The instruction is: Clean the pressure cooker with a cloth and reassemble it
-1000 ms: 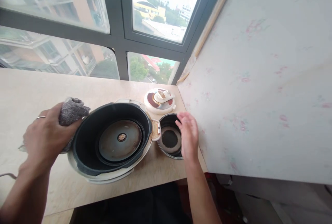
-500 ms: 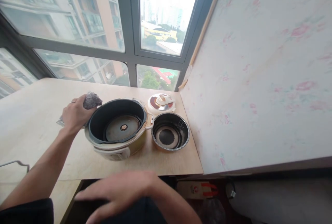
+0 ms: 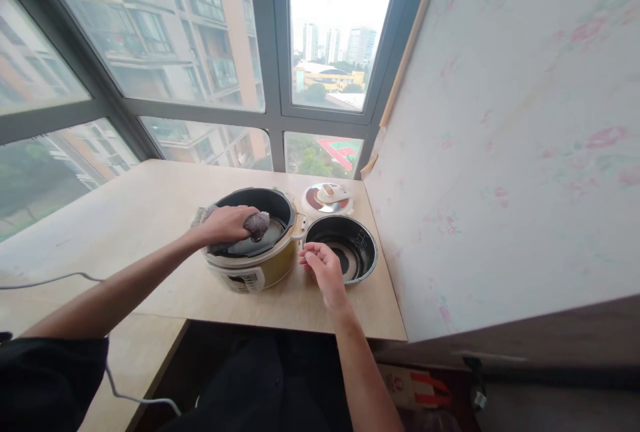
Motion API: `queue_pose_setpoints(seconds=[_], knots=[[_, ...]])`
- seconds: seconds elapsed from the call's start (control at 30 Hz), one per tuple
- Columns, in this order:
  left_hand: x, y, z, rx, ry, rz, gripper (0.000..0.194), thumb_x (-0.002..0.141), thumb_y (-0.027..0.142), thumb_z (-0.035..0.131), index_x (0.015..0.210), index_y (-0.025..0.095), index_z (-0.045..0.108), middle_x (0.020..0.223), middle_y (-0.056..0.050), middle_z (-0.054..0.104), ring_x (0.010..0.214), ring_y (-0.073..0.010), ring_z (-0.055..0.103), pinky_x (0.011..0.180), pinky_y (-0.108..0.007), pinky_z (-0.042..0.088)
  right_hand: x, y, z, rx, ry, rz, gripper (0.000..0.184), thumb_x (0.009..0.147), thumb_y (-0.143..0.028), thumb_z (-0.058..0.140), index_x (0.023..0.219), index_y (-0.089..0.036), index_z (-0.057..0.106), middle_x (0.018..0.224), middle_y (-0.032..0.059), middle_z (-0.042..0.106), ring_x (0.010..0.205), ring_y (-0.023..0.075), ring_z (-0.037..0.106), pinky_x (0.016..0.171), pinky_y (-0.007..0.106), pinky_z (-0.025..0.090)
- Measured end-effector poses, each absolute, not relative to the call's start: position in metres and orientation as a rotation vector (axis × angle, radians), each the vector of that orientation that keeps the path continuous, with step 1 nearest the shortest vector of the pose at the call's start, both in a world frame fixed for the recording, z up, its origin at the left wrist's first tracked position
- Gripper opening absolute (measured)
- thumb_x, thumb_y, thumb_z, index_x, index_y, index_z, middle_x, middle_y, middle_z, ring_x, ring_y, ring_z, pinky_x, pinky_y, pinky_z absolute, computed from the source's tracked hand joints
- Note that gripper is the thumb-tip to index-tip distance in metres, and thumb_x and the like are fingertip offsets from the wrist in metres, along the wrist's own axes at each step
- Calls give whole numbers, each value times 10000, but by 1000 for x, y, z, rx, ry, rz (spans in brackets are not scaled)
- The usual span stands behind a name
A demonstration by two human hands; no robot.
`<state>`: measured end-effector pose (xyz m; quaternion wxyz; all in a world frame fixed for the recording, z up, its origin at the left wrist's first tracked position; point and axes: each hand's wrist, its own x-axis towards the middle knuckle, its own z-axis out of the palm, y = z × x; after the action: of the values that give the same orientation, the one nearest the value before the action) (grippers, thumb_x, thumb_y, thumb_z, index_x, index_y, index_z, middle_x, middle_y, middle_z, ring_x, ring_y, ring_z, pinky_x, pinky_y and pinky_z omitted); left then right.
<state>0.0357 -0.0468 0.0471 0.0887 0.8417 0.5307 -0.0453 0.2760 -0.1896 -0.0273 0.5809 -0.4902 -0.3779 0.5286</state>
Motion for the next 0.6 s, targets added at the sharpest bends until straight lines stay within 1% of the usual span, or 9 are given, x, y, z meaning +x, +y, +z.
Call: queue_pose_setpoints(seconds=[0.07,0.13,0.2,0.27,0.33,0.4,0.47,0.6], knots=[[56,-35,36,2418,1570,-182,493,801,369,586,1269,217,605,1246,-109,696,1125,-322,662,922,-389,508,277,-183,-30,-1187,-808,1102,328,776,-395,701,1015,-173,666,983,83,731,838,185,683,738,323,554],[75,-22,24,2362,1592,-199,463,849,387,541,1258,175,586,1215,-123,704,1076,-282,684,876,-338,525,278,-173,-33,-1224,-778,981,340,768,-375,676,1043,-178,639,1029,91,715,920,208,676,759,338,560],[90,-12,14,2327,1670,-207,464,885,371,492,1276,125,541,1224,-180,684,1078,-302,686,868,-358,528,278,-164,-37,-1263,-804,875,359,771,-363,654,1076,-178,616,1083,104,697,1003,229,660,841,376,564],[99,-6,6,2328,1755,-205,472,893,337,475,1302,101,488,1275,-236,635,1128,-349,666,900,-420,517,275,-155,-40,-1300,-880,800,376,791,-358,629,1118,-173,600,1162,127,672,1080,241,638,939,409,545],[100,-3,-1,2357,1807,-199,469,893,305,475,1319,108,452,1335,-261,581,1195,-381,628,951,-474,489,270,-147,-43,-1328,-979,757,410,821,-358,605,1184,-168,586,1252,149,635,1165,254,605,985,416,528],[96,-1,-7,2379,1834,-204,452,906,287,455,1323,114,439,1364,-271,549,1245,-394,594,986,-504,463,265,-141,-45,-1339,-1086,734,458,847,-366,590,1258,-166,569,1316,160,601,1237,266,565,1006,419,521],[89,2,-12,2370,1863,-223,456,918,310,443,1324,103,431,1361,-286,541,1262,-411,576,988,-519,455,258,-135,-47,-1331,-1194,700,490,863,-363,578,1308,-159,556,1346,166,584,1261,271,549,1056,435,495],[81,11,-16,2311,1874,-273,531,912,410,472,1332,90,410,1348,-299,548,1257,-420,576,973,-500,468,248,-128,-52,-1344,-1345,545,497,900,-303,532,1363,-123,545,1416,196,546,1348,280,503,1184,452,382]])
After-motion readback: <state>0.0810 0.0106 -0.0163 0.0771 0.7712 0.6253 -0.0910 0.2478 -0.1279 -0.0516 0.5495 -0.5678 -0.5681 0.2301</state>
